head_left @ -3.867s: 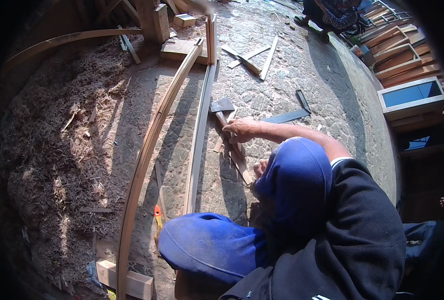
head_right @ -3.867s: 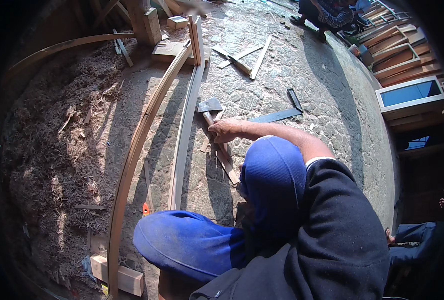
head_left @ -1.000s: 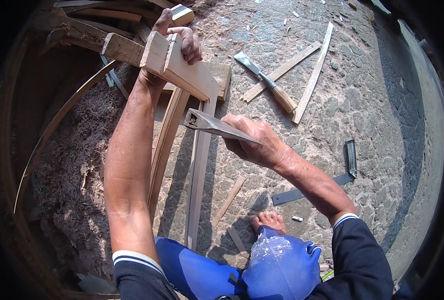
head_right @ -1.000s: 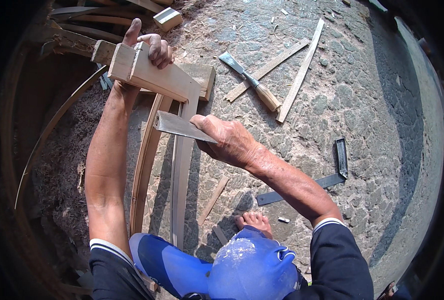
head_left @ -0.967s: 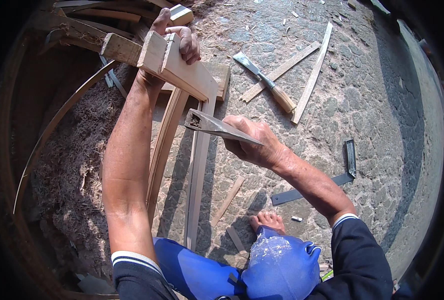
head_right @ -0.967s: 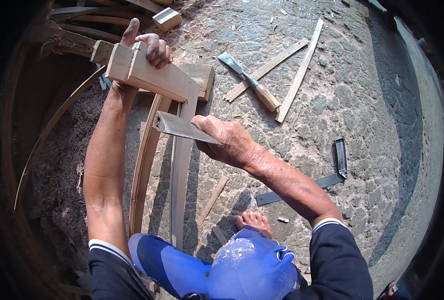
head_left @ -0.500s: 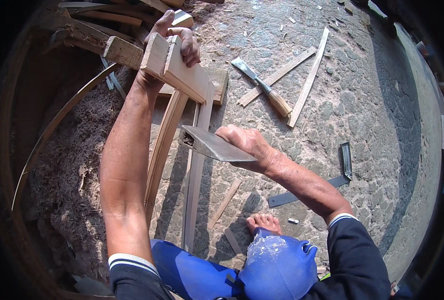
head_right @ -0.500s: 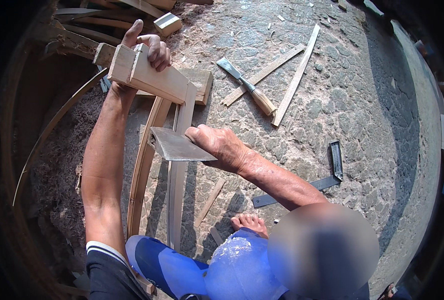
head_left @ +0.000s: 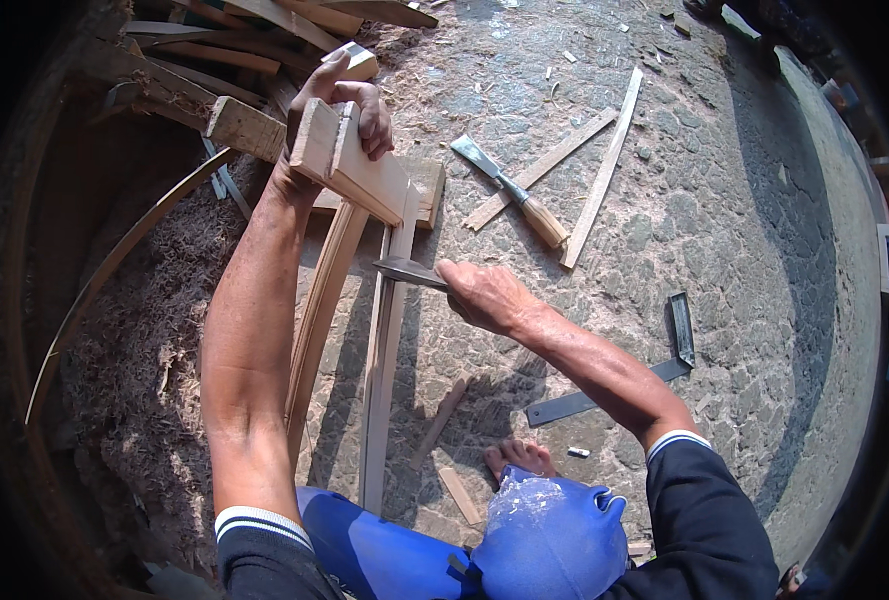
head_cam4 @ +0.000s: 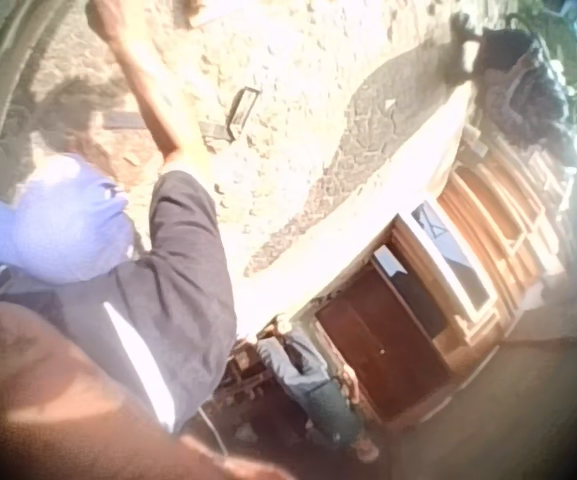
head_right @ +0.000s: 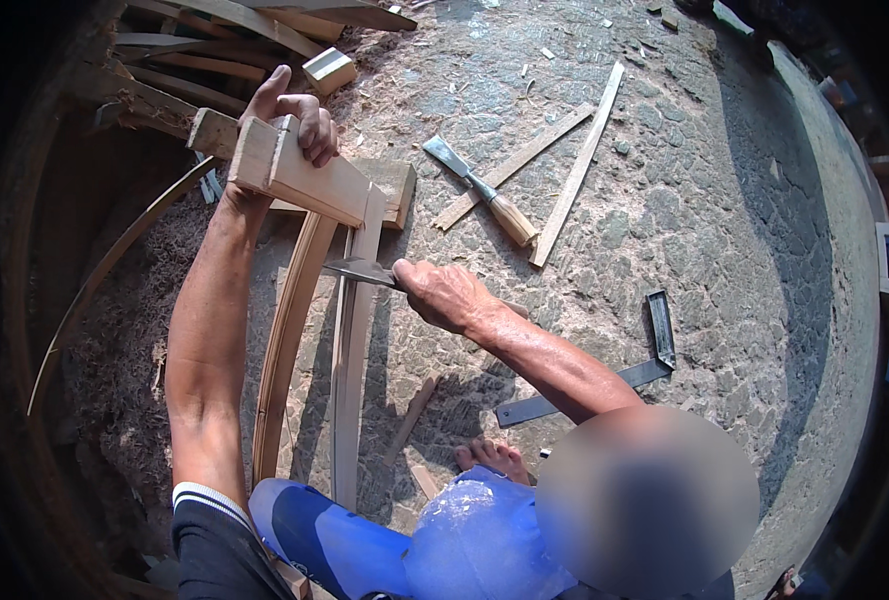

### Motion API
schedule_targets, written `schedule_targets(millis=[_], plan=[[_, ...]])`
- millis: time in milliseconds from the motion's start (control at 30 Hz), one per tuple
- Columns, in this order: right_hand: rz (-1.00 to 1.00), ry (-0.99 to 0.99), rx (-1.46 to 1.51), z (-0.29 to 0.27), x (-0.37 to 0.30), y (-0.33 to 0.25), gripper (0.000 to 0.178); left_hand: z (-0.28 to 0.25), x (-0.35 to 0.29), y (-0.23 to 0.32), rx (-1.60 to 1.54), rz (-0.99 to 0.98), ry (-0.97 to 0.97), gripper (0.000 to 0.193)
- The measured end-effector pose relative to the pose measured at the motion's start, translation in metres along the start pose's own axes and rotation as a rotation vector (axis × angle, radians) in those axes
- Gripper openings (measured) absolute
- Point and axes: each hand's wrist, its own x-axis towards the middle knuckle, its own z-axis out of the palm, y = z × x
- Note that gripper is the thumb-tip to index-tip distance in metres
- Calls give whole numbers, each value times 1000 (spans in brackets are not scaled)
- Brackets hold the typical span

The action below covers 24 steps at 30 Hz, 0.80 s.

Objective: The person assembles a curved wooden frame by hand, using a hammer to tap pieces into place and a chisel to adjust joints. They repeatedly fit and adjust the curved components on the ground.

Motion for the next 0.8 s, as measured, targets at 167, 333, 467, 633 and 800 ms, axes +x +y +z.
schedule_targets(millis=[167,333,467,633,800], plan=[[187,-208,-38,4,-11,6,23,0,-4,-7,-5,-40,36,70],[-60,105,83,13,-10,0,27,2,-2,-7,-11,-14,56,69],[178,-189,-149,6,8,-2,24,8,1,-1,9,-64,39,68],[-37,33,64,-1,-4,-10,23,3,3,-5,16,-49,-5,65],[183,-132,-128,9,1,-10,26,5,6,0,-20,28,1,68]])
